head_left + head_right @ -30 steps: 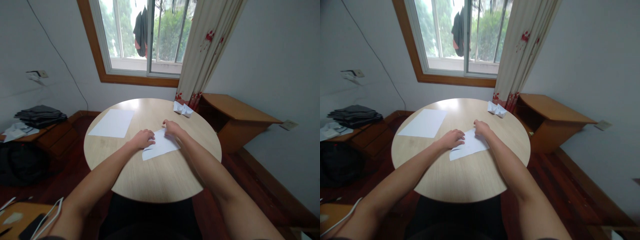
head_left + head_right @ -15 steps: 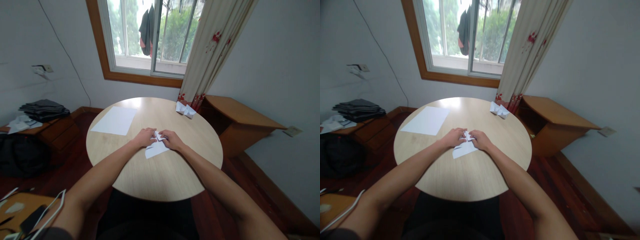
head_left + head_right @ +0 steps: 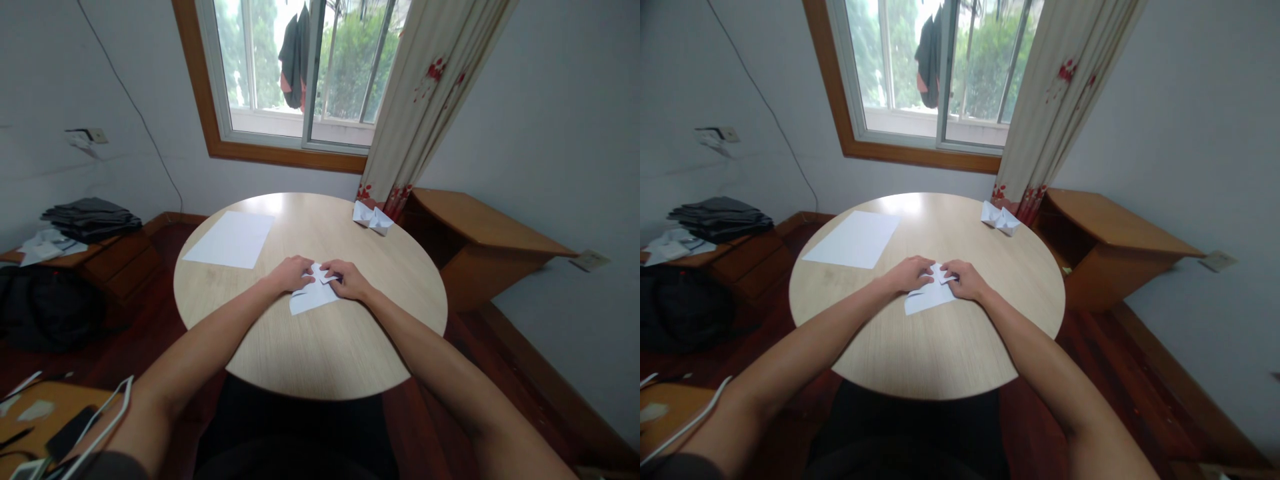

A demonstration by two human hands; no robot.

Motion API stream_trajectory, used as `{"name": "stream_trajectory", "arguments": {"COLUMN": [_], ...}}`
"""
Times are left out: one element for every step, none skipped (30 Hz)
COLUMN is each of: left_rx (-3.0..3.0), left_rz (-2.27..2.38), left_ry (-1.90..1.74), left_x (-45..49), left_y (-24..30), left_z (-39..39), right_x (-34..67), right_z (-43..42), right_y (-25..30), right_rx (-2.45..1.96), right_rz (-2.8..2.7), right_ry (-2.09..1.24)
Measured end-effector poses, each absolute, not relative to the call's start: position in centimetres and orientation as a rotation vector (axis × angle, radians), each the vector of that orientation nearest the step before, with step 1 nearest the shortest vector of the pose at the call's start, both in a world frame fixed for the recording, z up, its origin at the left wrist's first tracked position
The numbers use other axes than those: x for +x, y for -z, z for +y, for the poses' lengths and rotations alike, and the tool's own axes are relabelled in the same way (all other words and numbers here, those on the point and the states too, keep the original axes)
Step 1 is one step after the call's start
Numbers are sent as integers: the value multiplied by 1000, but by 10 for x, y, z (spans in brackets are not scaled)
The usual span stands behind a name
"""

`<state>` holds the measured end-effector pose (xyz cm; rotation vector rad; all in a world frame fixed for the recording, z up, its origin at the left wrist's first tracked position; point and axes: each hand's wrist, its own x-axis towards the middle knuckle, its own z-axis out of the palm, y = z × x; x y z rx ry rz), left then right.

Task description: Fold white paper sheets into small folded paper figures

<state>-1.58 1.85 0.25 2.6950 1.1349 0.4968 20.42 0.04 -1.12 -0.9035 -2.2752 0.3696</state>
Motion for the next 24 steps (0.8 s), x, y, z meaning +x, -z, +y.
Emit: {"name": "stream_trajectory", "arguments": {"left_rx": [2698, 2700, 2703, 2703, 2702, 2701, 2700, 2703, 2708, 2714, 2721, 2725, 2725, 2723, 2722, 2723, 2727, 2734, 2743, 2752, 2760, 2767, 2773, 2779], "left_rz": [1130, 1127, 1125, 1123, 1123, 1125, 1126, 1125, 1123, 1118, 1113, 1110, 1110, 1114, 1117, 1116, 1111, 1102, 1093, 1086, 1083, 1083, 1081, 1073], "left_ry": [-503, -508, -510, -510, -510, -509, -509, -509, -510, -511, -513, -511, -504, -496, -487, -477, -468, -458, -450, -438, -425, -412, -399, -388], "left_x": [-16, -16, -16, -16, -16, -16, -16, -16, -16, -15, -16, -16, -16, -16, -16, -17, -17, -17, -17, -17, -18, -18, -18, -18], "left_y": [-2, -1, -1, 0, 0, 1, 1, 1, 1, 1, 1, 1, 1, 1, 1, 0, 0, 0, -1, -1, -1, -1, -1, -1], "left_z": [19, 20, 20, 20, 21, 21, 21, 21, 21, 21, 21, 21, 21, 21, 21, 21, 21, 21, 20, 20, 20, 20, 21, 21], "right_x": [204, 205, 205, 205, 205, 204, 204, 203, 203, 203, 203, 204, 205, 205, 206, 206, 207, 207, 207, 206, 206, 206, 206, 205], "right_z": [-1, -2, -3, -5, -6, -7, -7, -7, -7, -6, -6, -5, -5, -4, -4, -4, -5, -5, -5, -6, -6, -6, -7, -7], "right_y": [9, 7, 5, 2, 1, 0, -1, -1, 0, 2, 3, 4, 6, 6, 7, 7, 8, 8, 8, 8, 8, 9, 9, 9], "right_rx": [-891, -877, -865, -860, -868, -890, -917, -942, -963, -978, -986, -991, -998, -1006, -1012, -1016, -1017, -1016, -1016, -1017, -1022, -1030, -1038, -1043], "right_rz": [-2286, -2297, -2306, -2316, -2320, -2318, -2315, -2312, -2310, -2310, -2314, -2321, -2328, -2335, -2342, -2351, -2356, -2360, -2362, -2363, -2362, -2361, -2361, -2360], "right_ry": [-377, -388, -402, -418, -430, -435, -428, -411, -384, -352, -321, -296, -277, -265, -258, -254, -249, -242, -233, -224, -217, -212, -211, -212]}}
